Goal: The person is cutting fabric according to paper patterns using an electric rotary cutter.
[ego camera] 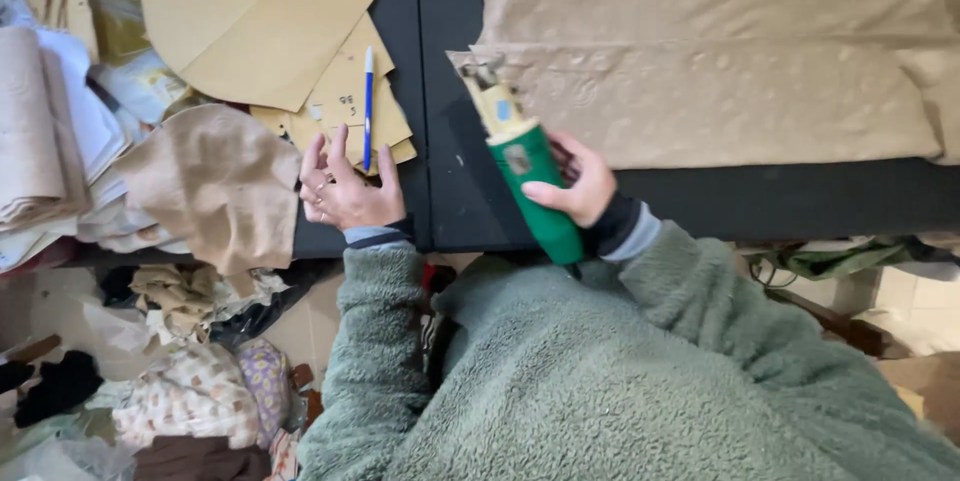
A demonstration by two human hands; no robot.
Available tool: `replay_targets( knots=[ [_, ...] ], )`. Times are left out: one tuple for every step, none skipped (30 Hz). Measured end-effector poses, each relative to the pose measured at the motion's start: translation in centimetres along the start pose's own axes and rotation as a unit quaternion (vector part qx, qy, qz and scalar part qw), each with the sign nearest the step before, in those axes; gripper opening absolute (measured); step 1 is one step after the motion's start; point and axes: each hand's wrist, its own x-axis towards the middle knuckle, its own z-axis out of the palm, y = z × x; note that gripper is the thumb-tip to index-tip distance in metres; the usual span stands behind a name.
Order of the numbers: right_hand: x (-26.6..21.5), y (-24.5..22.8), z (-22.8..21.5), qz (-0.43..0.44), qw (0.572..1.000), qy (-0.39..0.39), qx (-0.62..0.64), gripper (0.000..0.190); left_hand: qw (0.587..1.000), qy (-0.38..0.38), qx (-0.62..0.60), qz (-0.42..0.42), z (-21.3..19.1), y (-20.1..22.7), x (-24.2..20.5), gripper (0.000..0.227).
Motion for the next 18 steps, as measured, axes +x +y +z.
replay_targets(
  knots=[
    [-1.7,-0.7,-2.7,0.004,1.000,0.008,-0.004,0.090,1.000,-0.007,-0.007,0.001,-0.4,1.2,-0.3,0.051],
    [-3.5,-1.5,-5.5,0.034,0.996,-0.009,0.088,0.087,0.998,-0.016,-0.041,0.034,-0.8,2.6,-0.7,0.045],
    [-5.5,-2.4,-8.4,0.062,0.982,-0.022,0.178,0.085,0.994,-0.026,-0.079,0.068,-1.1,4.2,-1.1,0.039],
    [-7.3,-3.6,-10.5,0.063,0.983,-0.010,0.175,0.085,0.993,-0.033,-0.089,0.070,-0.5,6.1,-2.0,0.039],
    [-8.5,-4.9,-12.4,0.073,0.975,-0.038,0.206,0.080,0.973,-0.100,-0.157,0.133,0.0,7.9,-2.6,0.027],
    [-9.7,-6.1,-14.4,0.082,0.966,-0.067,0.238,0.076,0.941,-0.164,-0.224,0.195,0.5,9.6,-3.1,0.021],
    [-11.5,-5.4,-16.8,0.082,0.966,-0.060,0.237,0.076,0.938,-0.167,-0.229,0.198,1.8,12.2,-4.4,0.021],
    [-13.4,-4.7,-19.3,0.125,0.983,0.051,0.123,0.061,0.899,-0.226,-0.284,0.245,3.1,14.9,-5.8,0.020],
    [-15.8,-4.0,-21.6,0.175,0.971,0.162,0.009,0.046,0.849,-0.287,-0.338,0.290,4.1,17.4,-7.6,0.018],
    [-17.7,-4.2,-23.4,0.180,0.969,0.171,0.010,0.046,0.844,-0.294,-0.342,0.291,5.2,20.2,-9.2,0.018],
    [-19.5,-4.4,-25.2,0.195,0.958,0.209,-0.001,0.040,0.811,-0.335,-0.354,0.324,6.3,23.0,-10.8,0.019],
    [-21.2,-4.6,-27.1,0.209,0.946,0.246,-0.013,0.034,0.775,-0.373,-0.365,0.357,7.4,25.8,-12.4,0.020],
    [-22.7,-4.6,-28.6,0.212,0.945,0.248,-0.011,0.034,0.773,-0.377,-0.366,0.357,8.6,28.1,-13.9,0.020],
    [-24.3,-4.7,-30.1,0.244,0.941,0.229,-0.042,0.039,0.770,-0.384,-0.353,0.368,9.8,30.3,-15.4,0.025],
    [-26.2,-4.9,-31.5,0.279,0.933,0.213,-0.073,0.044,0.764,-0.393,-0.343,0.379,10.8,32.5,-17.2,0.031],
    [-26.7,-5.4,-31.4,0.285,0.931,0.219,-0.071,0.044,0.759,-0.399,-0.347,0.379,11.6,34.1,-18.4,0.031],
    [-26.9,-5.8,-31.4,0.292,0.915,0.216,-0.177,0.050,0.766,-0.382,-0.336,0.393,12.4,35.5,-19.5,0.036],
    [-27.0,-6.2,-31.3,0.295,0.889,0.210,-0.282,0.055,0.772,-0.365,-0.325,0.407,13.1,36.8,-20.7,0.042]
  ],
)
